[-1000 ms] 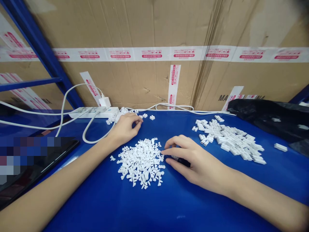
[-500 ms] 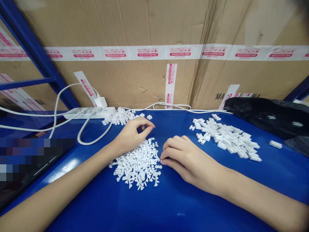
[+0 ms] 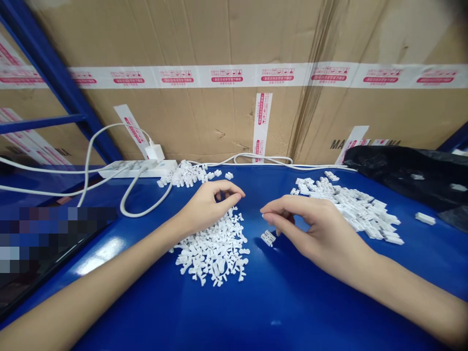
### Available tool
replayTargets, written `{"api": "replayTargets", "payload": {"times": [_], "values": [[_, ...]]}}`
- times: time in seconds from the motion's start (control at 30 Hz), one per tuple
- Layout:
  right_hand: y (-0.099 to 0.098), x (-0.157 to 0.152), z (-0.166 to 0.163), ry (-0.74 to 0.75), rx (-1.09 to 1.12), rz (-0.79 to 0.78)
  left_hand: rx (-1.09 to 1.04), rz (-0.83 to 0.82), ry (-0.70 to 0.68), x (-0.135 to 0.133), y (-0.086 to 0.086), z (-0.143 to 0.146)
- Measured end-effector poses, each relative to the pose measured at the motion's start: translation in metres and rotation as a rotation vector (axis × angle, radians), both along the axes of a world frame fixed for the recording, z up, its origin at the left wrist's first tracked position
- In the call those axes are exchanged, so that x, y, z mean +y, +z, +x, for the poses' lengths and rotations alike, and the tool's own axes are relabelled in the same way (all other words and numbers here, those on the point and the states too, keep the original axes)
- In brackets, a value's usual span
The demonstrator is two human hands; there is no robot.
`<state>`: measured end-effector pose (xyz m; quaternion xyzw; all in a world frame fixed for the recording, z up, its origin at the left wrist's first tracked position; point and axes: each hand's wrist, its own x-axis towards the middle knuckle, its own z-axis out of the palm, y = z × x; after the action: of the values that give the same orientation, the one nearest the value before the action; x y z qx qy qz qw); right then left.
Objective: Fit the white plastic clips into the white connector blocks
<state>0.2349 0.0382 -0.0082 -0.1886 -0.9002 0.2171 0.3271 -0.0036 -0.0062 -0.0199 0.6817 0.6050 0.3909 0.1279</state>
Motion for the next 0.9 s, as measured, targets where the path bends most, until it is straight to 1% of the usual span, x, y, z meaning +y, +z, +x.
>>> {"api": "replayTargets", "payload": {"times": [0.1,0.27,0.37,0.43,0.6,0.73,0.8,0.9], "values": [[-0.001,0.002,0.001,0.002,-0.046,-0.073,-0.023,-0.011,-0.018,-0.001,0.001,0.004],[-0.001,0.002,0.002,0.046,-0.138,-0.095,-0.028,-0.053,-0.113,-0.005,0.005,0.006],[0.0,0.002,0.004,0.059,-0.163,-0.097,-0.014,-0.063,-0.132,-0.006,0.005,0.004],[-0.001,0.003,0.006,0.057,-0.169,-0.071,-0.005,-0.055,-0.128,-0.006,0.004,0.002],[-0.007,0.004,0.008,0.058,-0.173,0.051,0.005,-0.037,-0.132,-0.005,0.0,0.0],[-0.006,0.0,0.009,0.058,-0.141,0.139,0.012,-0.025,-0.138,-0.007,0.003,0.0],[-0.002,-0.002,0.009,0.053,-0.091,0.166,0.017,-0.011,-0.181,-0.01,0.008,0.001],[0.005,-0.004,0.008,0.037,-0.015,0.172,0.05,0.004,-0.337,-0.017,0.015,0.009]]}}
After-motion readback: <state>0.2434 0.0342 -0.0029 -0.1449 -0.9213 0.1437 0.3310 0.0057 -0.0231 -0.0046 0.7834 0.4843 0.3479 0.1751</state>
